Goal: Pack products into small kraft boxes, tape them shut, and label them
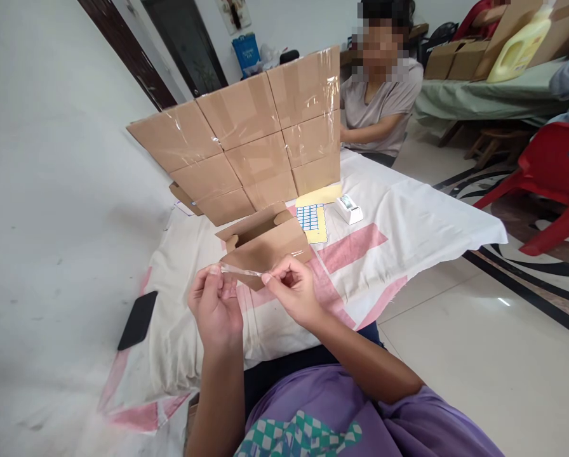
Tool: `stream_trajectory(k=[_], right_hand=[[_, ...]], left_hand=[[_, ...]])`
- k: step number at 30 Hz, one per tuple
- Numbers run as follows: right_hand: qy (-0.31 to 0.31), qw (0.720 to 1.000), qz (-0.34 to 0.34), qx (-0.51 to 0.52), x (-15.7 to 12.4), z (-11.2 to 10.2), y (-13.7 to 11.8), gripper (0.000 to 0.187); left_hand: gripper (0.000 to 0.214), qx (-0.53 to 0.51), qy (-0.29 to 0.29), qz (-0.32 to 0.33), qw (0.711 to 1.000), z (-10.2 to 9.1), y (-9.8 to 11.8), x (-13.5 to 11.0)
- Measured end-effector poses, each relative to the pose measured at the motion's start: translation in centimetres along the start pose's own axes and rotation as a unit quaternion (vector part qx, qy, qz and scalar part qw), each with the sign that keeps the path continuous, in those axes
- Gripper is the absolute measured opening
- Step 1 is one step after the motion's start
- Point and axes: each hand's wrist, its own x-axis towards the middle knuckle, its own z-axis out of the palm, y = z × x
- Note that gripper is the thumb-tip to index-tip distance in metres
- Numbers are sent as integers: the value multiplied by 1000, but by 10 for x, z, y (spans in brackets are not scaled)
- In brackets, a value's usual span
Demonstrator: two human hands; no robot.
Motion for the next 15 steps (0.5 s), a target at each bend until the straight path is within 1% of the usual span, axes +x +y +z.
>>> stream_trajectory(k=[1, 2, 4, 6, 7, 9, 11, 13, 15], right_hand=[[1, 997, 44, 63, -1, 3, -2, 32], [-7, 988, 93, 122, -1, 5, -5, 33], [-44, 956, 198, 212, -2, 8, -11, 35], [-93, 921, 282, 254, -3, 7, -16, 36], [-112, 908, 308, 262, -3, 5, -17, 36], [-133, 892, 337, 269, -4, 1, -17, 35], [-128, 891, 346, 264, -5, -5, -13, 34], [-106, 909, 326, 236, -4, -10, -10, 33], [-89, 940, 275, 181, -3, -11, -11, 31]], left_hand=[[20, 3, -4, 24, 1000, 0, 0, -1], [18, 9, -11, 54, 998, 0, -1, -1], [17, 24, -27, 118, 992, 0, -2, -1], [18, 38, -36, 166, 985, -1, -1, 1], [19, 41, -35, 180, 982, -1, -1, 2], [21, 42, -26, 191, 980, -3, 2, 6], [21, 45, -12, 195, 980, -6, 6, 10], [20, 50, -2, 195, 979, -9, 9, 13], [20, 59, -9, 193, 979, -13, 11, 16]])
